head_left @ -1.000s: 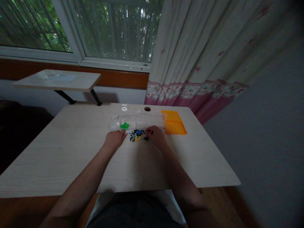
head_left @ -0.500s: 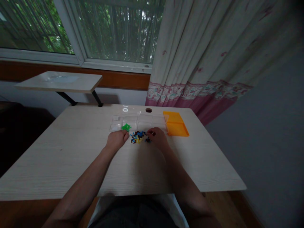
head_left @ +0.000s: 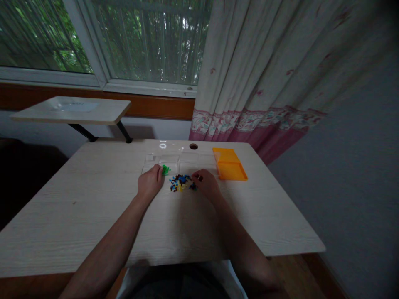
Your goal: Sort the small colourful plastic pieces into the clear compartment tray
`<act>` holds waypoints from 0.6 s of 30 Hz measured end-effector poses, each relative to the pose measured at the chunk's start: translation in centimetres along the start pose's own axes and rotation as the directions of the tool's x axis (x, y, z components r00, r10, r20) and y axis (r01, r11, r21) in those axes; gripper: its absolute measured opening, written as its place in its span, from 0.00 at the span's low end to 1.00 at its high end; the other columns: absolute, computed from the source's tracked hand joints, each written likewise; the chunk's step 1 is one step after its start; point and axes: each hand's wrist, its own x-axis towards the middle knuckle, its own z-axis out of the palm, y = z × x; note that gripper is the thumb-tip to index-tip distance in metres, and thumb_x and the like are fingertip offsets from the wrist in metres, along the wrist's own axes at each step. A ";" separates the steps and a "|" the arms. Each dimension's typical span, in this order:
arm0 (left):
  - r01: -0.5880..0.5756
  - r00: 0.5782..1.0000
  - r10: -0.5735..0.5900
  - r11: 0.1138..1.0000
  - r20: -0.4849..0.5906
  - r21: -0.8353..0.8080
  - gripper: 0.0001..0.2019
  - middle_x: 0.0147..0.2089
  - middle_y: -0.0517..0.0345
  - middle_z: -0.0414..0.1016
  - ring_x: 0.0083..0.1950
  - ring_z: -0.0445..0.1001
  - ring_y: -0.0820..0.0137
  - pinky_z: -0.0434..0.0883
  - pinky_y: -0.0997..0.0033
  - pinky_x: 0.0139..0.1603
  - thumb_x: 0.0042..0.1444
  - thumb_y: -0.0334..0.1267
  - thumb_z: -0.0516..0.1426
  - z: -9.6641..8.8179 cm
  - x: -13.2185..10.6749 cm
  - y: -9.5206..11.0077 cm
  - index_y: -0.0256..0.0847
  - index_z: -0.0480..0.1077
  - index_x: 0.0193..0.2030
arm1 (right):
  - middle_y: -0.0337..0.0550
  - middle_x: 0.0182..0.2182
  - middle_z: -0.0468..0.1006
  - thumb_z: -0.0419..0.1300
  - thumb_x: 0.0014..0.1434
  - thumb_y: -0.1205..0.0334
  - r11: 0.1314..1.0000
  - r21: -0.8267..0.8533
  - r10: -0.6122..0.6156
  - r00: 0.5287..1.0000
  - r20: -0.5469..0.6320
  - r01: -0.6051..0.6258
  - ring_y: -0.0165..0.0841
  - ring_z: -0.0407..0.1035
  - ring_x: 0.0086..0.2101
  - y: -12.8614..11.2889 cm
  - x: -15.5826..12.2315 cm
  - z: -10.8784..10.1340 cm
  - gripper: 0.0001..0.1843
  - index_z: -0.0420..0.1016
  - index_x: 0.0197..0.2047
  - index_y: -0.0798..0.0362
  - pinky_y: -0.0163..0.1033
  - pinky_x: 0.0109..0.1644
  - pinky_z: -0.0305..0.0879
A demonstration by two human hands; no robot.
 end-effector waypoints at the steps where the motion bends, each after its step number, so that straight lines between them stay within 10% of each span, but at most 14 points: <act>1: -0.017 1.000 0.016 1.000 -0.009 -0.020 0.18 0.40 0.53 0.80 0.37 0.78 0.64 0.62 0.71 0.32 0.70 0.46 0.41 0.0 -0.2 0.2 0.42 0.69 0.46 | 0.42 0.33 0.76 0.61 0.57 0.64 1.000 0.023 0.001 1.000 -0.006 -0.001 0.31 0.67 0.33 -0.1 0.0 0.1 0.05 0.79 0.35 0.53 0.36 0.42 0.63; 10: -0.373 0.927 0.364 0.883 -0.087 -0.286 0.14 0.44 0.57 0.80 0.43 0.78 0.67 0.70 0.71 0.43 0.67 0.48 0.50 0.9 -2.3 2.5 0.45 0.71 0.50 | 0.34 0.20 0.69 0.62 0.51 0.46 0.800 0.551 0.135 0.966 0.222 -0.238 0.26 0.60 0.22 -1.8 -0.1 1.7 0.19 0.77 0.33 0.55 0.32 0.27 0.55; 18: -0.384 0.923 0.378 0.881 -0.080 -0.276 0.12 0.39 0.58 0.80 0.40 0.79 0.67 0.71 0.71 0.40 0.64 0.46 0.54 0.7 -2.4 2.4 0.44 0.72 0.48 | 0.31 0.17 0.63 0.63 0.49 0.41 0.676 0.663 0.107 0.932 0.346 -0.323 0.24 0.54 0.20 -2.5 -0.6 2.3 0.22 0.75 0.31 0.54 0.32 0.24 0.48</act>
